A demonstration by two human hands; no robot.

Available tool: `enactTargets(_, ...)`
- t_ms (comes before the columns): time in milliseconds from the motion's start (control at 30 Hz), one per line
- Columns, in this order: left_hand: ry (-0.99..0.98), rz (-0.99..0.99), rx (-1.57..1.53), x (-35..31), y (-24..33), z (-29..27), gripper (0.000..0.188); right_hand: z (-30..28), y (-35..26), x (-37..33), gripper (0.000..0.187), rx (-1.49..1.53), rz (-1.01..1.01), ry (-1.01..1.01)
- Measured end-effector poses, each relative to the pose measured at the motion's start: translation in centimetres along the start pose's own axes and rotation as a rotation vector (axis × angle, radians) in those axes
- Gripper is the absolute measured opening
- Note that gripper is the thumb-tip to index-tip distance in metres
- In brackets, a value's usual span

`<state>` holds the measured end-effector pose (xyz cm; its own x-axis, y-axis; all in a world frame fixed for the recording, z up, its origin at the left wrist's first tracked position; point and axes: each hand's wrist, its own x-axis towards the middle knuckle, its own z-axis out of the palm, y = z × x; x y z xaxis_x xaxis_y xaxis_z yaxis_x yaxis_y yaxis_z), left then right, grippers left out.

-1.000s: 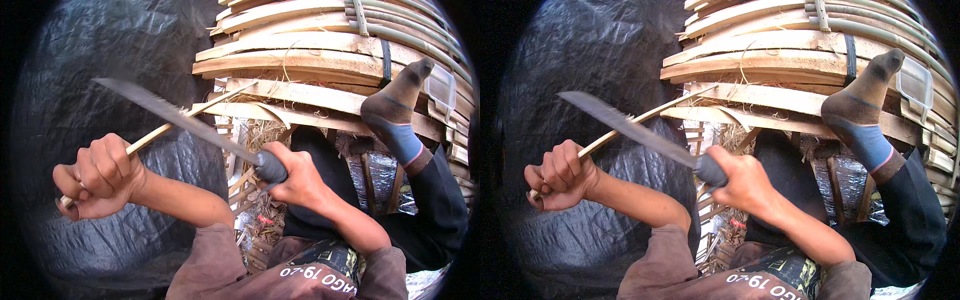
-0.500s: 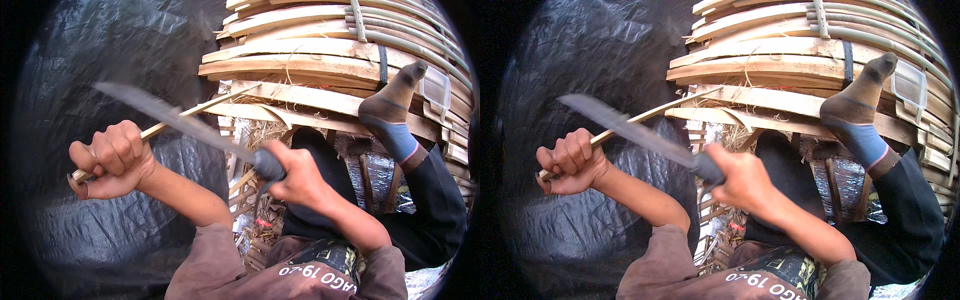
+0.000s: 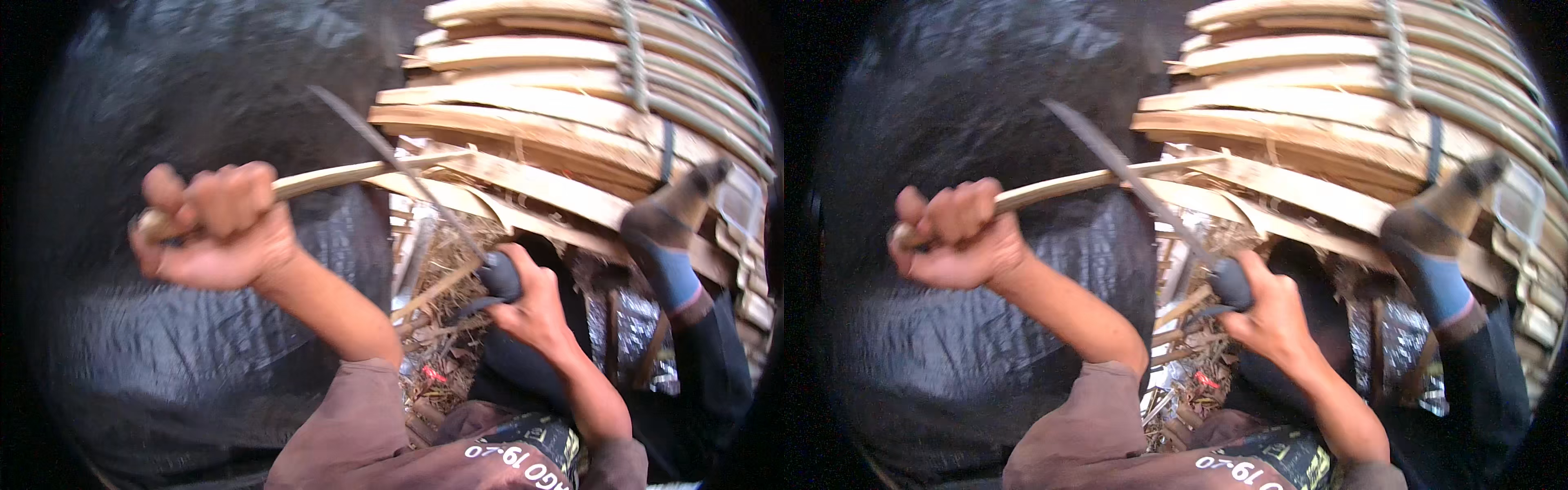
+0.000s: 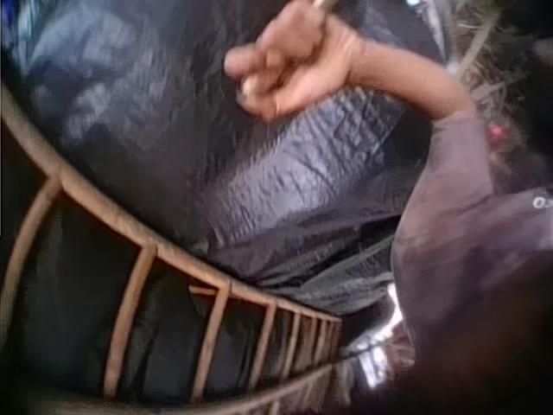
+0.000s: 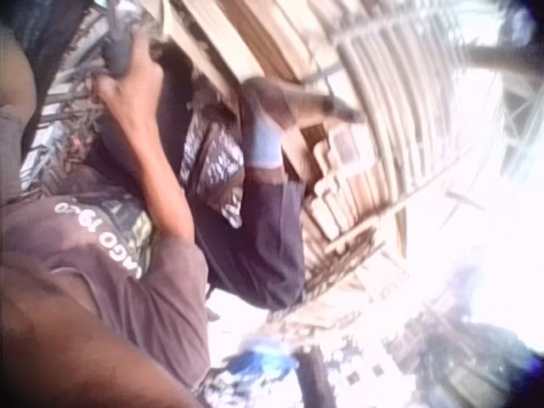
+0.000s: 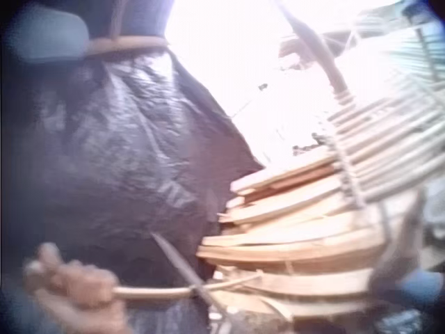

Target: The person holds a strip of wood by hand and shaves it along its length using a knife.

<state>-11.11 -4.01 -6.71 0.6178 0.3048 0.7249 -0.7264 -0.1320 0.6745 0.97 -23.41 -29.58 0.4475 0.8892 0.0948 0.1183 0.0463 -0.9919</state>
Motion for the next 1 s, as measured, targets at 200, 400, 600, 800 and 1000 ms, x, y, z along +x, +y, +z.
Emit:
enactTargets(200,0.281,0.075,0.060,0.3,0.4,-0.2,0.057,-0.6,1.0,-1.6,0.047,-0.009,0.128,0.004)
enactTargets(400,0.442,0.091,0.199,0.3,0.7,0.6,0.052,-1.0,-0.6,-1.2,0.045,-0.010,0.110,0.029)
enactTargets(600,0.764,0.193,0.404,0.3,1.6,0.4,0.031,-1.2,-0.7,-1.9,0.047,-0.018,0.120,0.046)
enactTargets(800,0.581,0.125,0.442,-1.0,2.7,1.4,0.029,-0.6,-2.1,-2.4,0.054,-0.021,0.017,0.042)
enactTargets(1000,0.540,0.208,0.524,-2.1,2.5,1.7,0.034,0.8,-8.5,-2.6,0.057,0.084,-0.188,-0.045)
